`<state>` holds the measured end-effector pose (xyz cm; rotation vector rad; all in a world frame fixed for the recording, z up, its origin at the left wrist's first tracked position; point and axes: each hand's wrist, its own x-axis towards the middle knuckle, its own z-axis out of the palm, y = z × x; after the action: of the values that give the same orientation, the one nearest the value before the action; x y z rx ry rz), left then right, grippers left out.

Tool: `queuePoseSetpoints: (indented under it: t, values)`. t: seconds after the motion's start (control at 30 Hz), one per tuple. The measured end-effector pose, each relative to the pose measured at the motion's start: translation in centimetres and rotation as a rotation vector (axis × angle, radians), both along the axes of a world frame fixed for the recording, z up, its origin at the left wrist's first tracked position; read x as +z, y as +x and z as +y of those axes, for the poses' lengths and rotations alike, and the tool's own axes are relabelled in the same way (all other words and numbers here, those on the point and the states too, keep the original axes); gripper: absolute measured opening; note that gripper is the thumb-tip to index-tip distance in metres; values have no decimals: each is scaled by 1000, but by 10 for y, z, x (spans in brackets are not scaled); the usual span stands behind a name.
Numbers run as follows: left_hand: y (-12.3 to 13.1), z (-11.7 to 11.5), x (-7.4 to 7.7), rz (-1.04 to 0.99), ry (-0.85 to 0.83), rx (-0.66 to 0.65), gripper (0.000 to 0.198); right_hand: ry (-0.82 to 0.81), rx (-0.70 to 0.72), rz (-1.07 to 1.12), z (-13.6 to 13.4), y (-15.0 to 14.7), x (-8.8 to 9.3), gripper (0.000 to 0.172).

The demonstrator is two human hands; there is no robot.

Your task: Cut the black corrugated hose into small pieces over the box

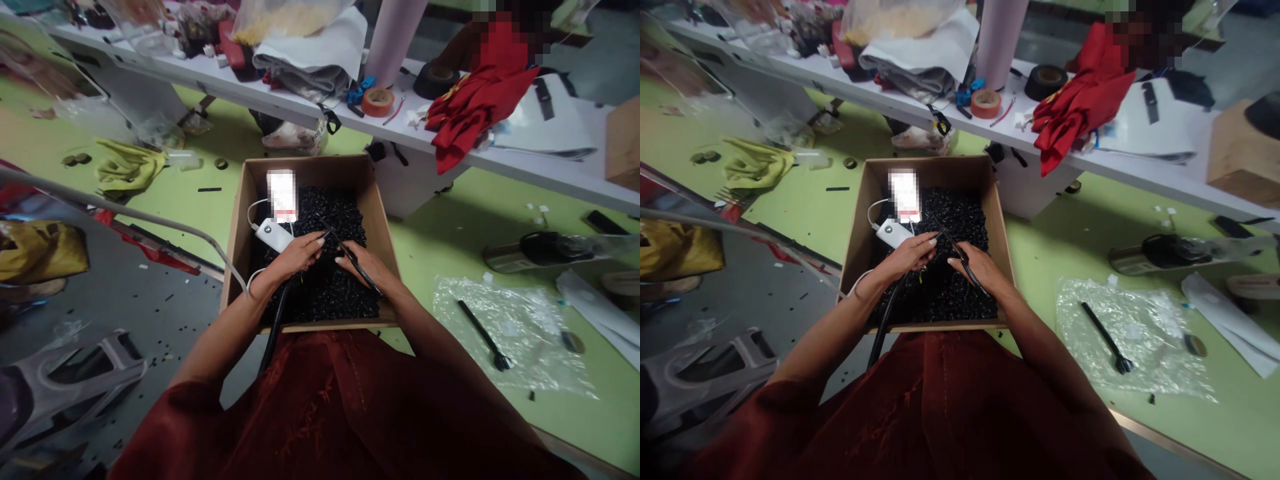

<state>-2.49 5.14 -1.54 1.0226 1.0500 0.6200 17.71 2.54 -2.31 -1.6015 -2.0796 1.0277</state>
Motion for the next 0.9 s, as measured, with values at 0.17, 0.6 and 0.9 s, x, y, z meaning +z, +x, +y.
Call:
queuePoseSetpoints:
  t: [0.17, 0.6, 0.9]
  values:
    - [3, -1, -2, -37, -12, 10, 37, 10, -31, -59, -1, -1, 0, 26]
    - [6, -2, -3, 43, 18, 22, 36, 45, -53, -224, -1, 3, -8, 17]
    - [7, -3, -1, -22, -55, -13, 35, 93, -80, -318, 1, 4, -16, 24]
